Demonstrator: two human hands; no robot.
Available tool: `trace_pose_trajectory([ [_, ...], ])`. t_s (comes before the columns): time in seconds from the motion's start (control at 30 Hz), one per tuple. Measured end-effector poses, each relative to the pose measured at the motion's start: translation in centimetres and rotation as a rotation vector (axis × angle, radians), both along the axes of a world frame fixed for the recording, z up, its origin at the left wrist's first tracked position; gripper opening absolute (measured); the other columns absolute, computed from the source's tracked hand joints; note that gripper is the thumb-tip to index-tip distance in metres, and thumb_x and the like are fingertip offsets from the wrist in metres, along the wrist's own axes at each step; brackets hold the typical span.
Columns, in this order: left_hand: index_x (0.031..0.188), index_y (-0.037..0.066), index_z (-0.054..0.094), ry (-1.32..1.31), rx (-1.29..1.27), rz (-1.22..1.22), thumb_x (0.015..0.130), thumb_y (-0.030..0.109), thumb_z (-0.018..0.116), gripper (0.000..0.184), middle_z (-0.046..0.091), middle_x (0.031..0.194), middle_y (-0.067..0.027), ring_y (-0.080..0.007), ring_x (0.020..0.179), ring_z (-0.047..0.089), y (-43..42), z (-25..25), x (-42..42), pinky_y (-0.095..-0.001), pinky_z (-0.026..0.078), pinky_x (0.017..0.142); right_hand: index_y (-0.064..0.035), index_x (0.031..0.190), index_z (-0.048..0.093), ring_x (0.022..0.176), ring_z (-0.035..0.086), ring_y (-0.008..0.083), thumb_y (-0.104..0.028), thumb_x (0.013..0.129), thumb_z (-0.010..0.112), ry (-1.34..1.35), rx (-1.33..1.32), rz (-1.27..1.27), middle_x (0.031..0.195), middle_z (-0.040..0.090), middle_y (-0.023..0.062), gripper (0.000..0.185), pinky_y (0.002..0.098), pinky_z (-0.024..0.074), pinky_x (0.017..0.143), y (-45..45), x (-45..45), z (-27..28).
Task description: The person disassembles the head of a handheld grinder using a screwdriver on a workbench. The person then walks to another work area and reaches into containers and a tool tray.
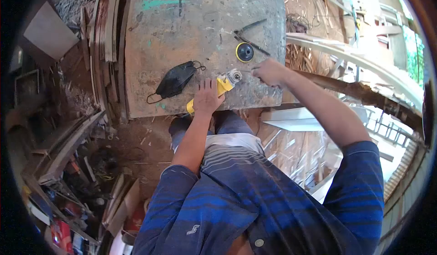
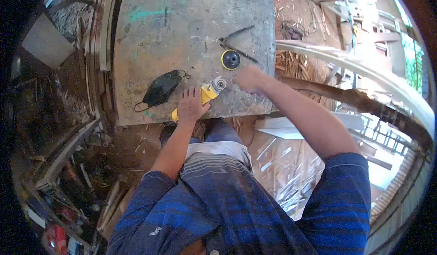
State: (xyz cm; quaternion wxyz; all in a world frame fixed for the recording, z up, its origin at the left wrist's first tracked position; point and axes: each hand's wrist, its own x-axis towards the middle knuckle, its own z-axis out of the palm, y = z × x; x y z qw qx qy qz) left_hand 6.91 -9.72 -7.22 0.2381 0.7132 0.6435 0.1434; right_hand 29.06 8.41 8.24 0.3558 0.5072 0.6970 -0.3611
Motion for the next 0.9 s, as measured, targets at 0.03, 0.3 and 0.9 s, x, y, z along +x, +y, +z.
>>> trace_pose_trajectory([
  [0.03,0.133,0.008,0.062,-0.009,-0.005,-0.002,0.078,0.047,0.088,0.072,0.065,0.12,-0.0114,-0.0348,0.115,0.065,0.1,-0.2,0.0,-0.0501,0.053,0.099,0.0012,0.096,0.079,0.083,0.079,0.0416,-0.029,0.098,0.066,0.033,0.092,0.146,0.09,0.078,0.0279,0.033,0.0512,0.0619,0.08,-0.5,-1.1,0.7],
  [0.3,0.13,0.009,0.061,-0.024,0.028,-0.012,0.081,0.046,0.088,0.067,0.063,0.119,-0.0099,-0.0313,0.115,0.065,0.0,-0.4,-0.2,-0.0488,0.053,0.1,-0.0032,0.107,0.082,0.102,0.077,0.0494,-0.023,0.09,0.067,-0.049,0.165,-0.02,0.103,0.078,0.0305,0.03,0.0556,0.061,0.094,-1.5,-4.9,5.3],
  [0.9,0.127,0.008,0.062,-0.016,0.042,0.011,0.078,0.046,0.089,0.067,0.065,0.12,-0.0116,-0.0338,0.115,0.065,-0.3,0.2,0.0,-0.0508,0.054,0.1,-0.0025,0.13,0.066,0.097,0.072,0.0473,-0.017,0.097,0.078,0.547,0.796,0.082,0.101,0.073,0.0258,0.038,0.0555,0.0568,0.091,-5.3,-3.4,6.7],
])
